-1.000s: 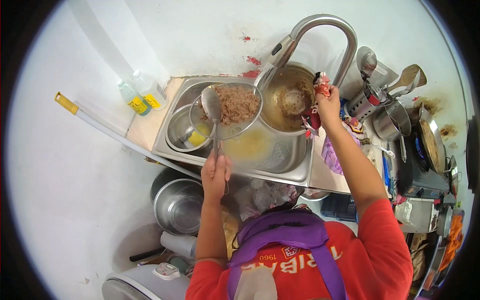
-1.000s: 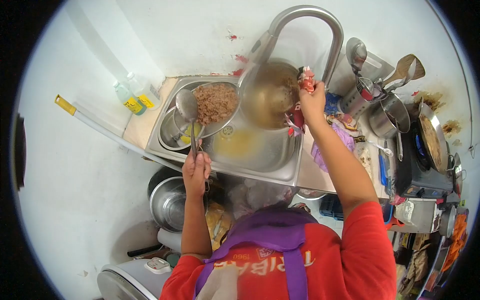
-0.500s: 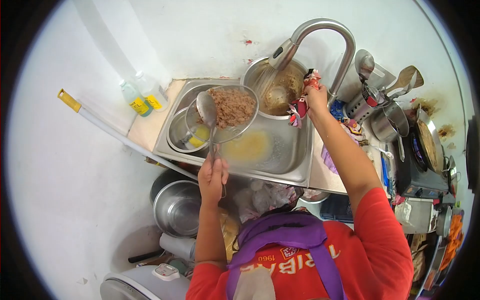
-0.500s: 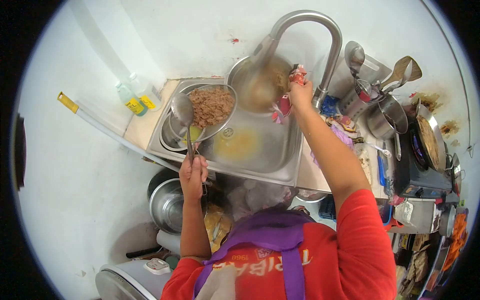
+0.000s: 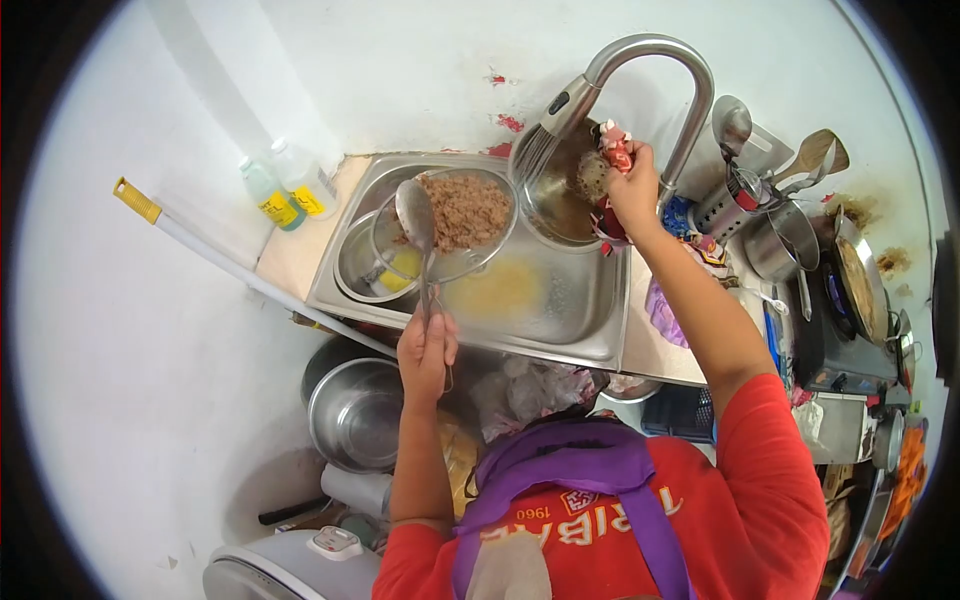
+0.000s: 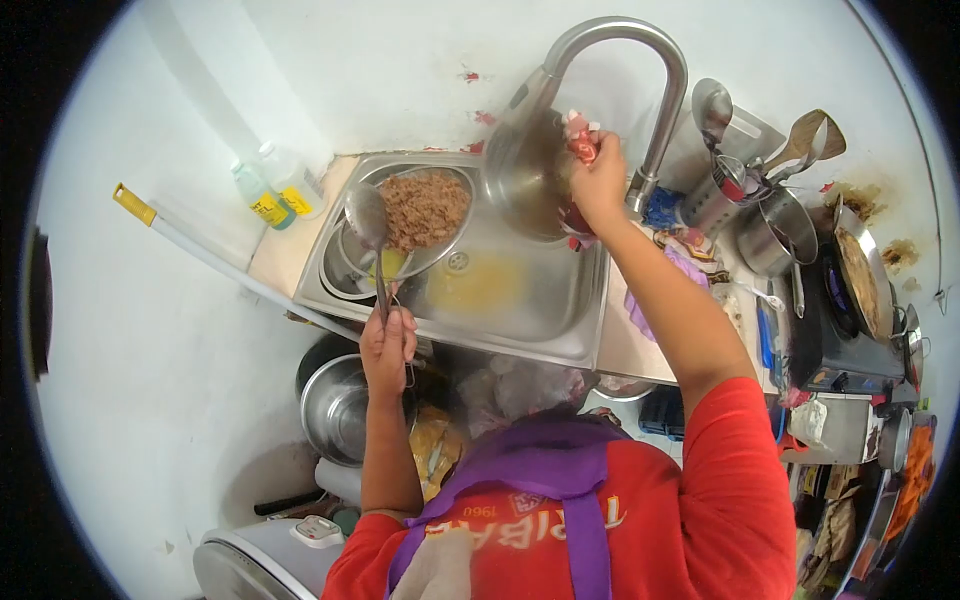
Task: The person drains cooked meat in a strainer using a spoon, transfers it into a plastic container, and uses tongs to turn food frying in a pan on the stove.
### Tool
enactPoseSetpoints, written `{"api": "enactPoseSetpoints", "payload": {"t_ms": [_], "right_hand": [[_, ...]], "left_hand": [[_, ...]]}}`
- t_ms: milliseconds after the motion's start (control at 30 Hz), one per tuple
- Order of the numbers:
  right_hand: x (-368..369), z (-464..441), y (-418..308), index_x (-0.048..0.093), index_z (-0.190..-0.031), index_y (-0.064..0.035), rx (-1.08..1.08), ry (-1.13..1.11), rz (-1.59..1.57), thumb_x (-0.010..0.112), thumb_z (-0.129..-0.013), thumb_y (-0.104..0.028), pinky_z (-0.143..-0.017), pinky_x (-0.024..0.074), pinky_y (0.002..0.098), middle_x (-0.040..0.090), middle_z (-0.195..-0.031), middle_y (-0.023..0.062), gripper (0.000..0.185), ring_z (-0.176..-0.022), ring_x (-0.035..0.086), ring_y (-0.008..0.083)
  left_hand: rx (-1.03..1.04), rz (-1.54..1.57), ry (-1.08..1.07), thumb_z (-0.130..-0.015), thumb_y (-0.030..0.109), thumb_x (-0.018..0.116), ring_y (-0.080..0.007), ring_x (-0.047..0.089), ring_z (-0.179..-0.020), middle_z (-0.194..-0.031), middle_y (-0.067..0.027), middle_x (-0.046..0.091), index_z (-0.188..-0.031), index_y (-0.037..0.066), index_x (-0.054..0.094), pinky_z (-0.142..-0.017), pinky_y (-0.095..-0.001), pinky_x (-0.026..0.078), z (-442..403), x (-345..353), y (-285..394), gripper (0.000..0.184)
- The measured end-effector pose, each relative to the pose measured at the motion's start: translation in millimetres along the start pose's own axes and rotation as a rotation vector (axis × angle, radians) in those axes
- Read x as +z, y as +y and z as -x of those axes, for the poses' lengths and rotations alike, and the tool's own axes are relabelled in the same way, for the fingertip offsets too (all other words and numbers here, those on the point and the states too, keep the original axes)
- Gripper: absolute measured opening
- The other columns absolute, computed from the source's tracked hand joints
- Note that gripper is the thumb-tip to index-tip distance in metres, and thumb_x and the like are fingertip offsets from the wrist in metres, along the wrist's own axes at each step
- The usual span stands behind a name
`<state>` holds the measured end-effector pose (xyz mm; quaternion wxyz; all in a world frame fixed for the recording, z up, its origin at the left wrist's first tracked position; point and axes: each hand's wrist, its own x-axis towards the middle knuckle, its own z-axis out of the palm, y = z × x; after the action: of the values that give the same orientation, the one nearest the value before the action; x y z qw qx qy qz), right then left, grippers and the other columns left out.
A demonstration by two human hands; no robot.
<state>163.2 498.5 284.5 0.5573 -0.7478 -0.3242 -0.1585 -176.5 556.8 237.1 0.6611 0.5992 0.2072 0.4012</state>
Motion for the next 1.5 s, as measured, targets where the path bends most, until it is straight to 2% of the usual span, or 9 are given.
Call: {"api": "enactPoseSetpoints", "payload": {"t_ms": [500,633,833,900,1167,1333,1433,1467,1500], "right_hand": [[-6,62,5,0.051,-0.097,-0.0018,-0.294,-0.153,0.275,0.057,-0.069,0.004,-0.087,0.0405,0.0455,0.055,-0.108,0.0223,0.03,-0.104,0.05,0.0405],[-12,78,6,0.051,-0.11,0.0012,-0.316,-0.163,0.347,0.058,-0.066,0.005,-0.093,0.038,0.0451,0.053,-0.117,0.0253,0.045,-0.112,0.047,0.0398],[-11,67,7,0.049,-0.101,-0.003,-0.321,-0.086,0.292,0.055,-0.064,0.009,-0.093,0.0376,0.0443,0.052,-0.116,0.0203,0.04,-0.11,0.047,0.0393],[-4,61,22,0.053,-0.106,0.0007,-0.327,-0.044,0.302,0.057,-0.07,0.0,-0.091,0.0389,0.0453,0.056,-0.107,0.0235,0.036,-0.103,0.051,0.0401],[8,51,9,0.049,-0.099,-0.0025,0.526,0.086,-0.208,0.056,-0.072,-0.005,-0.074,0.0446,0.0421,0.06,-0.084,0.0219,0.027,-0.082,0.058,0.039],[47,55,61,0.055,-0.092,-0.0015,0.674,0.12,-0.433,0.05,-0.075,0.005,-0.069,0.042,0.0263,0.055,-0.086,0.0023,0.019,-0.077,0.051,0.0107],[94,71,126,0.05,-0.097,-0.0034,0.72,0.176,-0.722,0.054,-0.071,0.002,-0.074,0.0421,0.0323,0.055,-0.086,0.0094,0.026,-0.08,0.052,0.0177],[71,73,99,0.052,-0.094,-0.0055,0.718,0.052,-0.731,0.056,-0.08,-0.007,-0.075,0.0412,0.0314,0.053,-0.085,0.0063,0.015,-0.081,0.049,0.0153],[54,70,70,0.053,-0.094,-0.0073,0.797,0.022,-0.76,0.052,-0.091,-0.028,-0.078,0.0406,0.0323,0.055,-0.089,0.0065,0.021,-0.086,0.048,0.0164]], "left_hand": [[-0.032,-0.004,-0.039,-0.098,0.013,0.039,-0.0031,0.038,-0.051,-0.079,0.0005,0.049,-0.134,0.004,0.041,-0.047,-0.0169,0.032,-6,4,-13,0.038],[-0.029,-0.015,-0.04,-0.098,0.013,0.039,-0.0031,0.038,-0.051,-0.079,0.0007,0.049,-0.134,0.004,0.041,-0.047,-0.0168,0.031,-6,1,-13,0.037],[-0.016,-0.045,0.003,-0.098,0.015,0.041,-0.0028,0.037,-0.05,-0.075,0.0007,0.049,-0.133,0.002,0.042,-0.046,-0.0167,0.031,-6,4,-8,0.037],[-0.045,-0.119,0.028,-0.097,0.015,0.042,-0.0025,0.037,-0.05,-0.071,0.0021,0.048,-0.133,0.003,0.042,-0.045,-0.017,0.031,-6,3,-7,0.038],[0.05,-0.001,0.001,-0.097,0.011,0.04,-0.0022,0.035,-0.048,-0.075,-0.0013,0.048,-0.134,-0.001,0.039,-0.041,-0.016,0.027,-8,8,-14,0.038],[0.051,0.005,-0.015,-0.097,0.012,0.04,-0.002,0.034,-0.047,-0.077,-0.0014,0.048,-0.133,-0.001,0.039,-0.041,-0.0158,0.026,-8,13,-6,0.038],[0.053,0.032,-0.017,-0.097,0.012,0.041,-0.0023,0.035,-0.048,-0.076,-0.001,0.048,-0.133,-0.001,0.039,-0.041,-0.0158,0.027,-8,10,-11,0.038],[0.049,0.014,-0.001,-0.097,0.012,0.041,-0.0024,0.035,-0.048,-0.075,-0.0008,0.048,-0.133,-0.001,0.039,-0.041,-0.0158,0.027,-7,11,-11,0.038],[0.042,-0.013,0.028,-0.097,0.012,0.041,-0.0026,0.035,-0.048,-0.075,-0.0007,0.047,-0.133,-0.001,0.039,-0.041,-0.0159,0.027,-5,9,-9,0.038]]}}
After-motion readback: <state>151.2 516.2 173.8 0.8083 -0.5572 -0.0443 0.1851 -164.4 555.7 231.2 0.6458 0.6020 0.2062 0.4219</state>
